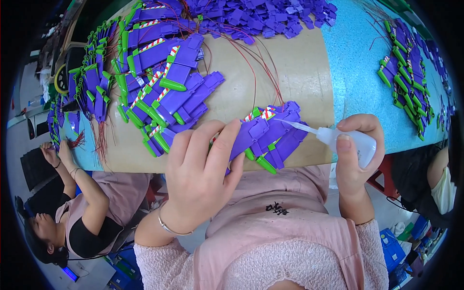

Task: The person assembles small purple and green plastic toy components by hand, applying liquid glue from a bottle to secure them.

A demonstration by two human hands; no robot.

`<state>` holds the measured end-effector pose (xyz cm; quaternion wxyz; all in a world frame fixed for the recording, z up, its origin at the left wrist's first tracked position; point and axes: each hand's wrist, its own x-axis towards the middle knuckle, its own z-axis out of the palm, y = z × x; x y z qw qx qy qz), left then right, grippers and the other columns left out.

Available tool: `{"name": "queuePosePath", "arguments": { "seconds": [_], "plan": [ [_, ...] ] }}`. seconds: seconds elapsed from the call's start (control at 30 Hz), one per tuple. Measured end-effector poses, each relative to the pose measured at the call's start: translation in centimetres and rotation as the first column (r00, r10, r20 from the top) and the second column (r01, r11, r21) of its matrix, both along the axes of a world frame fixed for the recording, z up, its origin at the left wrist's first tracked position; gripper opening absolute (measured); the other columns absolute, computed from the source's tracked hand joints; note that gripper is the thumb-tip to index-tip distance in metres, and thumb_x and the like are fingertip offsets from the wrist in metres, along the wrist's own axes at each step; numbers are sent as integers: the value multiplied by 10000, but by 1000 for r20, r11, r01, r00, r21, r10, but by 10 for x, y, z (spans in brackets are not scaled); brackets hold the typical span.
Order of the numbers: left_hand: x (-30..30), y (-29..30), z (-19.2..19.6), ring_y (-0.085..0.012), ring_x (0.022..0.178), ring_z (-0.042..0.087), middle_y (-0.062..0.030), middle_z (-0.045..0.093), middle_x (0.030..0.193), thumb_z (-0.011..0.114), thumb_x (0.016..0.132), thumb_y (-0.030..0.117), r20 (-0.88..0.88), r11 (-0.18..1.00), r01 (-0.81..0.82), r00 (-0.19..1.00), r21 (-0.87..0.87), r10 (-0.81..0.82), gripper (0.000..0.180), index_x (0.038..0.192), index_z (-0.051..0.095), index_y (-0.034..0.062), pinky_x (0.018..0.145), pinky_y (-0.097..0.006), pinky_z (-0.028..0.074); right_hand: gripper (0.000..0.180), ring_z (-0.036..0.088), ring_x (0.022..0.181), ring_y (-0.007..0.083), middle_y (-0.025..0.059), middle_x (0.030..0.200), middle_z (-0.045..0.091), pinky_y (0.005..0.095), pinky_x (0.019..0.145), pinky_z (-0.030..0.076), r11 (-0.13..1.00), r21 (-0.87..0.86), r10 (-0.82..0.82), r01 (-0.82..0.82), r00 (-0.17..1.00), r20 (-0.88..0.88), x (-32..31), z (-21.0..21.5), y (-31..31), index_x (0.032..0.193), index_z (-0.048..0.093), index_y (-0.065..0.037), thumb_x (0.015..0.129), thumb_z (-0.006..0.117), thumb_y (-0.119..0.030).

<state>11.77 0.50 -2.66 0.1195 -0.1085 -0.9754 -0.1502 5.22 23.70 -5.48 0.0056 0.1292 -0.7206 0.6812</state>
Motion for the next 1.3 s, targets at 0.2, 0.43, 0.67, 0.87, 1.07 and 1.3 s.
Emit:
{"name": "queuePosePath", "arguments": {
  "seconds": [0.2, 0.43, 0.67, 0.87, 1.07, 1.3],
  "plan": [
    [2, 4, -3, -262, 804, 522, -90, 583, 999, 751, 634, 54, 15, 1000, -23, 1000, 18, 23, 506, 1124, 626, 33, 709, -362, 451, 200, 596, 716, 81, 76, 846, 649, 205, 621, 463, 994, 20, 109, -109, 994, -3, 7, 5, -5, 948, 580, 21, 803, 713, -17],
    [4, 5, -2, -256, 804, 517, -85, 584, 1000, 750, 632, 55, 10, 1000, -31, 999, -2, 31, 515, 1132, 626, 35, 713, -358, 445, 209, 630, 688, 88, 75, 812, 675, 217, 592, 482, 972, 178, 179, -156, 976, -122, 6, 5, -8, 921, 606, 8, 771, 750, -9],
    [6, 10, -8, -212, 780, 478, -30, 605, 997, 726, 636, 65, -137, 991, -40, 990, -128, 23, 456, 1090, 684, 71, 703, -317, 417, 219, 632, 695, 102, 94, 830, 671, 216, 610, 481, 992, -55, 108, -110, 994, -27, 9, 6, -6, 946, 593, 16, 783, 739, -8],
    [4, 8, -10, -191, 762, 460, -15, 614, 1006, 697, 650, 52, -178, 985, -24, 984, -171, -7, 424, 1073, 698, 76, 690, -291, 400, 244, 631, 721, 104, 94, 862, 666, 217, 624, 481, 970, 182, 201, -160, 951, -237, 0, 4, -9, 954, 593, 21, 768, 748, -1],
    [-2, 2, -8, -222, 795, 500, -42, 609, 1022, 712, 690, 58, -167, 994, -47, 985, -94, 31, 416, 1104, 671, 56, 707, -327, 423, 222, 589, 733, 102, 88, 876, 640, 220, 638, 467, 999, 5, 43, -42, 996, -77, 5, 1, -2, 953, 573, 17, 798, 722, -37],
    [-22, 5, -42, -262, 837, 551, -90, 580, 986, 696, 743, 100, -82, 992, -2, 997, 129, 12, 326, 1047, 612, 18, 735, -359, 457, 216, 535, 720, 83, 57, 859, 597, 211, 641, 429, 999, -10, -31, 30, 999, -30, 1, -5, -6, 955, 556, 4, 841, 692, -117]
  ]
}}
